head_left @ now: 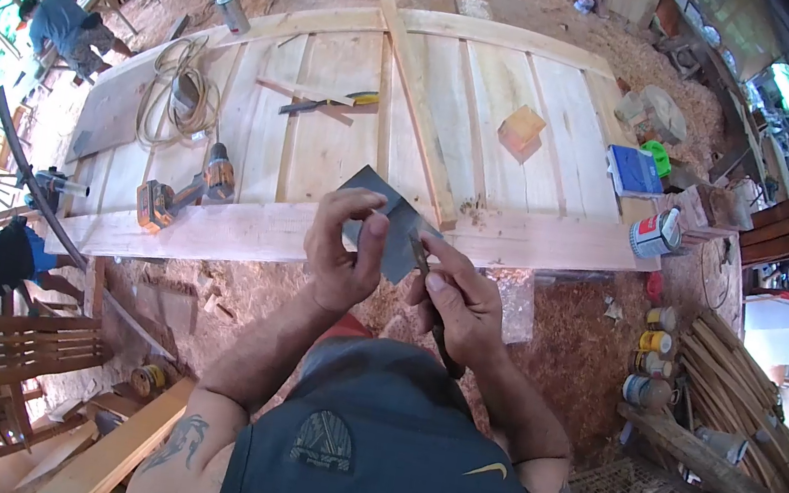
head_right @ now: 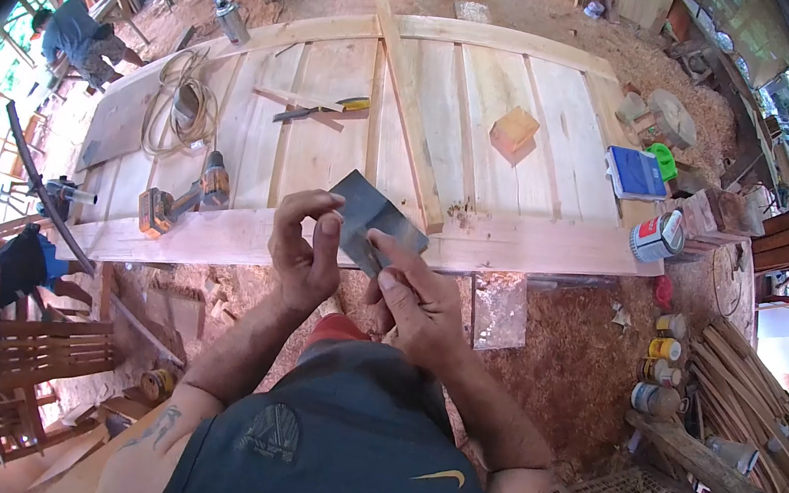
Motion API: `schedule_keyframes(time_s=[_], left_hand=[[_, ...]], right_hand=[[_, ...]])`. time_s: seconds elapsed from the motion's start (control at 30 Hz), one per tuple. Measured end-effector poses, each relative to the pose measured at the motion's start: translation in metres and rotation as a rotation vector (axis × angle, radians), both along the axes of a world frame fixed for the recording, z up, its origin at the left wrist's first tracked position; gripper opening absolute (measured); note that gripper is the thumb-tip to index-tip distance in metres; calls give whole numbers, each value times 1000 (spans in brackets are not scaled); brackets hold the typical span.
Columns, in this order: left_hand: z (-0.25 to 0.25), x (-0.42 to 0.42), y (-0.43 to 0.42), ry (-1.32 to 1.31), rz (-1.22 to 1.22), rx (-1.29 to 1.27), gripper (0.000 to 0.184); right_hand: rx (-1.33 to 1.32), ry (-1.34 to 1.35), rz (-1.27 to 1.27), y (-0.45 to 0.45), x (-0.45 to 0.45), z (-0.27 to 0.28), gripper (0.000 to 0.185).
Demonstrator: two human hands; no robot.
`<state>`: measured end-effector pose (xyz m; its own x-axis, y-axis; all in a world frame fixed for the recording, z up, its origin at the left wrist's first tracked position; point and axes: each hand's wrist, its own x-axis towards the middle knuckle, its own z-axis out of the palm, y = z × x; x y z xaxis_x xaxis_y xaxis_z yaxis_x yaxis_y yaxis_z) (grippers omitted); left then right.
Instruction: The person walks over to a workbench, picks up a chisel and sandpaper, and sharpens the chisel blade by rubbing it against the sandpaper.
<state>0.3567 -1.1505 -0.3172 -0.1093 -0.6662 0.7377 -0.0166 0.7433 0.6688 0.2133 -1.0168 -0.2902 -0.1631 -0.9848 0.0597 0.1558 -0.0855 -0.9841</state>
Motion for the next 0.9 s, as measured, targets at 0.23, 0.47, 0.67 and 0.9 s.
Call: schedule_keyframes(time_s=[0.23,0.47,0.67,0.9], left_hand=[[-97,31,-15,-439,-129,295,23],[-178,27,-21,-863,-65,128,42],[-200,27,-20,-968,-44,154,52],[-202,26,-16,-920,-15,193,52]], right_hand=[[301,143,-88,-18,-24,-85,40],[-168,989,-84,-67,-50,-194,45],[89,1270,157,-102,-56,-204,44],[207,1468,389,-126,-52,-188,51]])
